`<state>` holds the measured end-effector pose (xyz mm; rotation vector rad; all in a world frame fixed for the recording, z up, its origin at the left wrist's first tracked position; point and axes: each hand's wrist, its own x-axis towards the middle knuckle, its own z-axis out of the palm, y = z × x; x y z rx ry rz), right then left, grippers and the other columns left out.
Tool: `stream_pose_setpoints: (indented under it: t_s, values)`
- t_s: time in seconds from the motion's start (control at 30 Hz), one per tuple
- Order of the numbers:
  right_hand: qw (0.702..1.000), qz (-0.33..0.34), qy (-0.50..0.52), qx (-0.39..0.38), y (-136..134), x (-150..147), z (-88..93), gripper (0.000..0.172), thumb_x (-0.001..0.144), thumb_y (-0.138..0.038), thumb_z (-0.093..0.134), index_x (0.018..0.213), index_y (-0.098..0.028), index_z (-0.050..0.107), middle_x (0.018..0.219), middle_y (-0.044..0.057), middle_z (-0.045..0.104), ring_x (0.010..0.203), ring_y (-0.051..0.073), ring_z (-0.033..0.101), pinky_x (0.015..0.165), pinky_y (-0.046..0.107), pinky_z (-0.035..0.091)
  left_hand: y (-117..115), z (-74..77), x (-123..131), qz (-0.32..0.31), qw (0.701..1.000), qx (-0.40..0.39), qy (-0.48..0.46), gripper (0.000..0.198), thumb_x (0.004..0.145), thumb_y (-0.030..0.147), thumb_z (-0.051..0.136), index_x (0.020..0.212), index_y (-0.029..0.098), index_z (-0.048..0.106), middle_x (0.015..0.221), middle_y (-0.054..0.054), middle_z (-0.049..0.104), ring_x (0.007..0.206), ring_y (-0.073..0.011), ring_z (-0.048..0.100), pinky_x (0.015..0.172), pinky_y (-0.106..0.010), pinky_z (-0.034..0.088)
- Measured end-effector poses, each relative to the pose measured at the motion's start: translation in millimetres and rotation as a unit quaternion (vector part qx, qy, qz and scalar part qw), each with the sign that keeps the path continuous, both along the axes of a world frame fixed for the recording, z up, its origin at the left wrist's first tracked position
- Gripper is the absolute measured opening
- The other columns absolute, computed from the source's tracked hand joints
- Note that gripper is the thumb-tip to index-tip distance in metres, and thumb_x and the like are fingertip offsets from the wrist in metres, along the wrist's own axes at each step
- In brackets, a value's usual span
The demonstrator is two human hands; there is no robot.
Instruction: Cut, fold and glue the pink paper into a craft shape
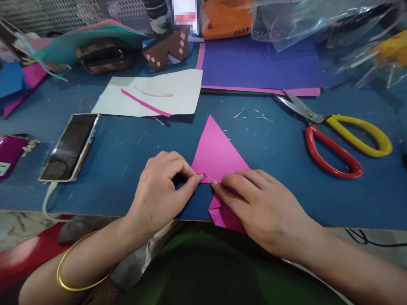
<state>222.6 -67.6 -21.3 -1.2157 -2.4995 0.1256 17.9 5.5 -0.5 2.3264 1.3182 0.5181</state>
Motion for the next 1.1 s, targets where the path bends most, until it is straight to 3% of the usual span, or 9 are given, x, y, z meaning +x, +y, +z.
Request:
stream_pose_setpoints:
  t_s: [0.3, 0.53, 0.83, 1.1]
  values:
    - [1.000, -0.003, -0.007, -0.001, 1.7, 3.0, -3.4, 0.037, 0.092, -0.006, 0.045, 0.125, -0.008, 0.063, 0.106, 0.011, 0.063, 0.093, 0.024, 0.050, 0.080, 0.036, 0.040, -0.2, -0.1, -1.3, 0.010, 1.000, -0.005, -0.020, 0.021, 0.085, 0.027, 0.066, 0.065, 0.022, 0.061, 0.071, 0.001, 0.065, 0.072, -0.0174, 0.058, 0.070, -0.035, 0.044]
    - [1.000, -0.003, -0.014, 0.007, -0.3, 1.6, -2.4, 0.035, 0.093, -0.009, 0.048, 0.123, -0.008, 0.064, 0.106, 0.011, 0.064, 0.091, 0.025, 0.050, 0.078, 0.037, 0.040, 3.5, 0.7, -0.9, -0.037, 0.999, 0.030, 0.020, 0.019, 0.085, 0.024, 0.064, 0.067, 0.022, 0.061, 0.072, 0.000, 0.066, 0.074, -0.0196, 0.057, 0.073, -0.038, 0.042]
    - [1.000, 0.005, -0.008, 0.003, -0.5, 2.5, 1.0, 0.034, 0.092, -0.012, 0.051, 0.123, -0.007, 0.064, 0.107, 0.012, 0.064, 0.092, 0.026, 0.051, 0.077, 0.038, 0.040, 8.2, 5.3, 0.6, -0.061, 0.997, 0.002, 0.048, 0.022, 0.085, 0.022, 0.063, 0.065, 0.022, 0.053, 0.071, -0.001, 0.062, 0.074, -0.0201, 0.053, 0.069, -0.037, 0.041]
    - [1.000, 0.009, -0.004, 0.009, 1.1, 2.0, 0.2, 0.034, 0.092, -0.012, 0.051, 0.123, -0.006, 0.064, 0.106, 0.012, 0.064, 0.090, 0.027, 0.051, 0.076, 0.039, 0.040, 14.4, 9.6, -1.7, -0.078, 0.995, -0.033, 0.051, 0.020, 0.086, 0.022, 0.062, 0.067, 0.021, 0.057, 0.075, 0.000, 0.064, 0.076, -0.0188, 0.054, 0.071, -0.035, 0.041]
